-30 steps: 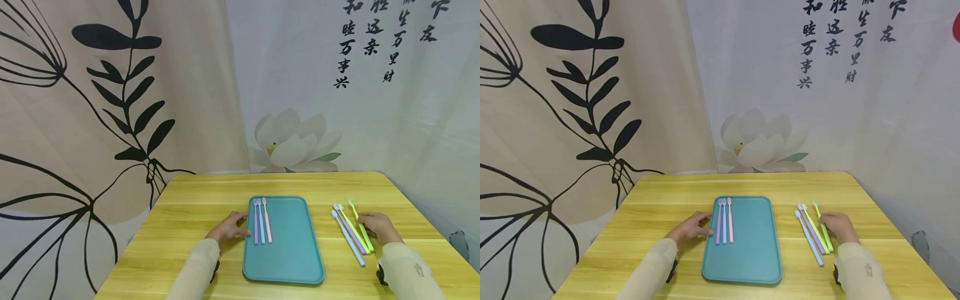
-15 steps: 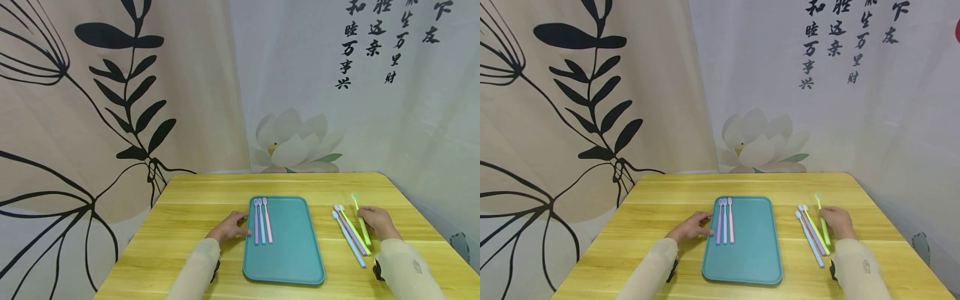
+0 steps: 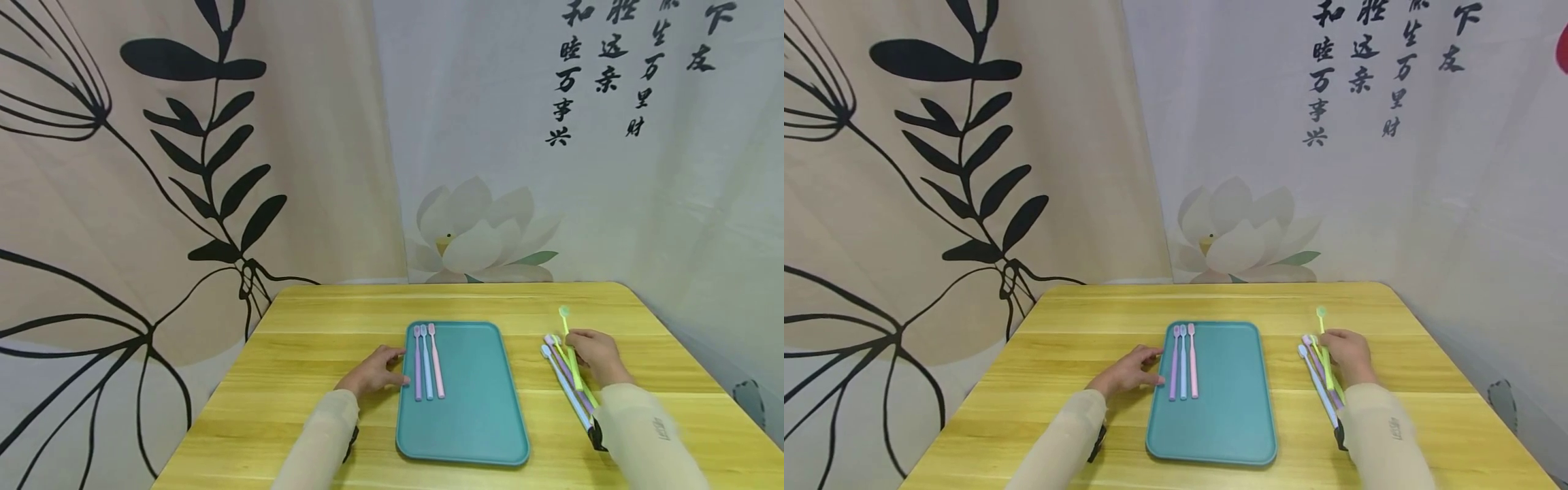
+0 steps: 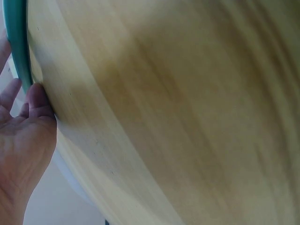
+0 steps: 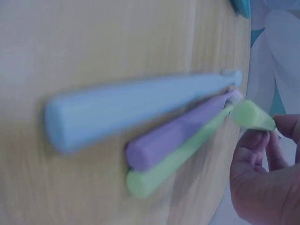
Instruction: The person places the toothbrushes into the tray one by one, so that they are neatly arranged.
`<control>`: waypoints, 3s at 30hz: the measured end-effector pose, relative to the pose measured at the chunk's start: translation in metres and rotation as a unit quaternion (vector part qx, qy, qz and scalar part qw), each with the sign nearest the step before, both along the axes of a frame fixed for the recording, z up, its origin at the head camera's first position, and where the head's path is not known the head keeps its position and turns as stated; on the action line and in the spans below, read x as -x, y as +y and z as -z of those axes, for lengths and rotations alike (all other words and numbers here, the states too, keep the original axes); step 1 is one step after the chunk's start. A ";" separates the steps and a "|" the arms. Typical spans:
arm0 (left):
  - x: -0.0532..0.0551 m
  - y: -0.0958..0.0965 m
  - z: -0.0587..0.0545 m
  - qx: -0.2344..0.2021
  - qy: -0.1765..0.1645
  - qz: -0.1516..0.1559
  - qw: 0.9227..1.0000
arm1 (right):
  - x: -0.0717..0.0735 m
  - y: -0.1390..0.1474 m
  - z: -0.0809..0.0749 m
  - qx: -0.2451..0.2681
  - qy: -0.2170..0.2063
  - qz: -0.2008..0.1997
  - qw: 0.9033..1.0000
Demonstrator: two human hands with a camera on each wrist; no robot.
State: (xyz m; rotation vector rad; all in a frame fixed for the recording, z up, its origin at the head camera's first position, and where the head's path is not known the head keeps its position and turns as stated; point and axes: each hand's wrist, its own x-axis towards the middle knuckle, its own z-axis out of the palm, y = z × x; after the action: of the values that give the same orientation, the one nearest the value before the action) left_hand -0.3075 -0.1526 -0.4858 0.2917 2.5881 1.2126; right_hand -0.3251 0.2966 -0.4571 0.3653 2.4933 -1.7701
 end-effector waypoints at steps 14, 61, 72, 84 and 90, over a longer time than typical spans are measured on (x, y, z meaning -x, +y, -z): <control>0.000 0.001 0.001 0.000 0.005 0.000 1.000 | 0.007 -0.024 0.001 0.010 0.014 -0.006 1.000; -0.002 0.001 -0.002 0.005 0.005 -0.003 1.000 | 0.007 -0.172 0.002 0.015 0.033 0.007 0.999; -0.003 0.001 -0.002 0.007 0.010 0.007 1.000 | 0.003 -0.202 0.022 -0.017 0.045 -0.012 0.999; 0.000 0.004 -0.005 0.025 0.017 0.006 1.000 | 0.000 -0.217 0.025 -0.045 0.028 -0.012 0.998; -0.001 0.005 -0.006 0.029 0.017 0.006 0.999 | 0.001 -0.221 0.023 -0.065 0.028 -0.015 0.997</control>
State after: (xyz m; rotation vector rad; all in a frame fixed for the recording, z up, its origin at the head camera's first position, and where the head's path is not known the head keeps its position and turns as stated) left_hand -0.3064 -0.1472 -0.4795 0.3200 2.6415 1.1365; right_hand -0.3260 0.0755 -0.4800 0.2877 2.6461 -1.6338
